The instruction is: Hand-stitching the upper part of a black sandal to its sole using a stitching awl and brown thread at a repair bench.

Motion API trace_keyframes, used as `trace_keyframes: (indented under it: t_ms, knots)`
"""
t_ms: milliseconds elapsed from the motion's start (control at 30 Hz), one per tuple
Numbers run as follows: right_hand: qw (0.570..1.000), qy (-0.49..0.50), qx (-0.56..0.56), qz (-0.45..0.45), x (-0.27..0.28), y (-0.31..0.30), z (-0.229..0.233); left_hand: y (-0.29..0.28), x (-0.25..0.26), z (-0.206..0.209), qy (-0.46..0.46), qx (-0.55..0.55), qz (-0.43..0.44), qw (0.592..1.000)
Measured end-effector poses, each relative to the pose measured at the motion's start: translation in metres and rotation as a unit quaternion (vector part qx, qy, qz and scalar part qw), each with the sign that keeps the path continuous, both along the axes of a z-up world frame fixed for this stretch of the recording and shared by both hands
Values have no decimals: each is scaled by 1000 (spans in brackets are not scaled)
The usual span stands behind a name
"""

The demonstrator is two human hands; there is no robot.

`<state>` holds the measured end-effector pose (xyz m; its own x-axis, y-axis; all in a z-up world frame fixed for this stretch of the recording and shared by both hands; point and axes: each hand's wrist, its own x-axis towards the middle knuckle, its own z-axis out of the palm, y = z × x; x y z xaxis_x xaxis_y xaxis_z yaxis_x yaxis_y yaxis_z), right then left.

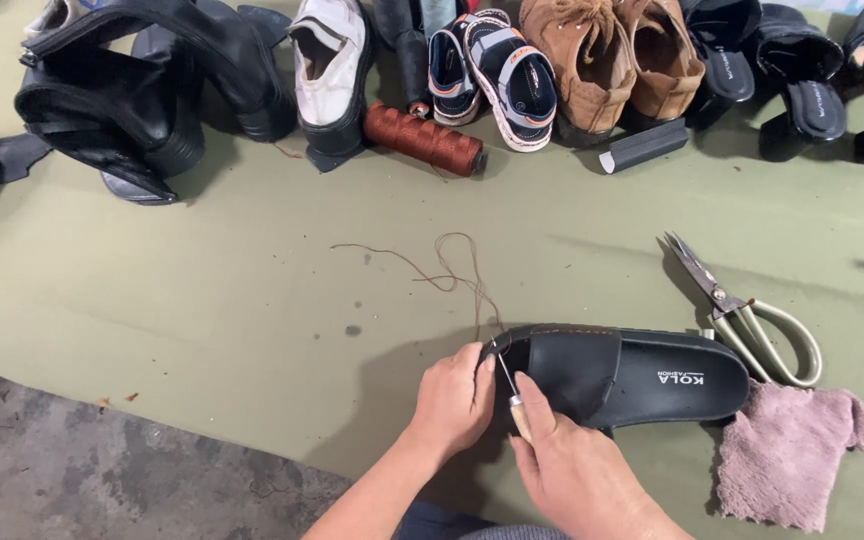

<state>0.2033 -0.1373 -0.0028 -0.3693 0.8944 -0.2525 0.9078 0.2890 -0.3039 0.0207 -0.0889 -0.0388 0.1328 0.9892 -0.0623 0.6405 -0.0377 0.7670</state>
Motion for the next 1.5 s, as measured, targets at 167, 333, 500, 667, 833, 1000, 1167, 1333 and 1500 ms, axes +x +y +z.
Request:
trace_keyframes:
  t_ms: [167, 333, 500, 667, 833, 1000, 1167, 1333, 1500]
  knots:
    - [994, 23, -107, -13, -4, 24, 34, 3, 6, 2, 39, -25, 19, 999]
    - [941, 110, -272, -168, -6, 27, 75, 0, 10, -3, 58, -13, 35, 998]
    - [866, 269, -334, -257, 0, 18, 74, 5, 12, -3, 73, -14, 46, 996]
    - [993, -2, -108, -51, -6, 2, 24, 6, 16, -2, 70, -22, 70, 995]
    - [961, -221, 129, 99, -7, -7, 4, 5, 17, 1, 54, -25, 85, 995]
    - [965, 32, -229, -124, -6, 18, 69, 7, 18, -4, 32, -40, 97, 994]
    - [857, 213, -355, -307, -13, 8, 103, 6, 15, -3, 29, -20, 94, 995]
    - [950, 60, -264, -153, 9, -21, 72, 9, 10, -28, 14, 74, 96, 993]
    - [961, 22, -246, -122, 29, -37, 57, -1, 9, 7, -38, 27, 86, 995]
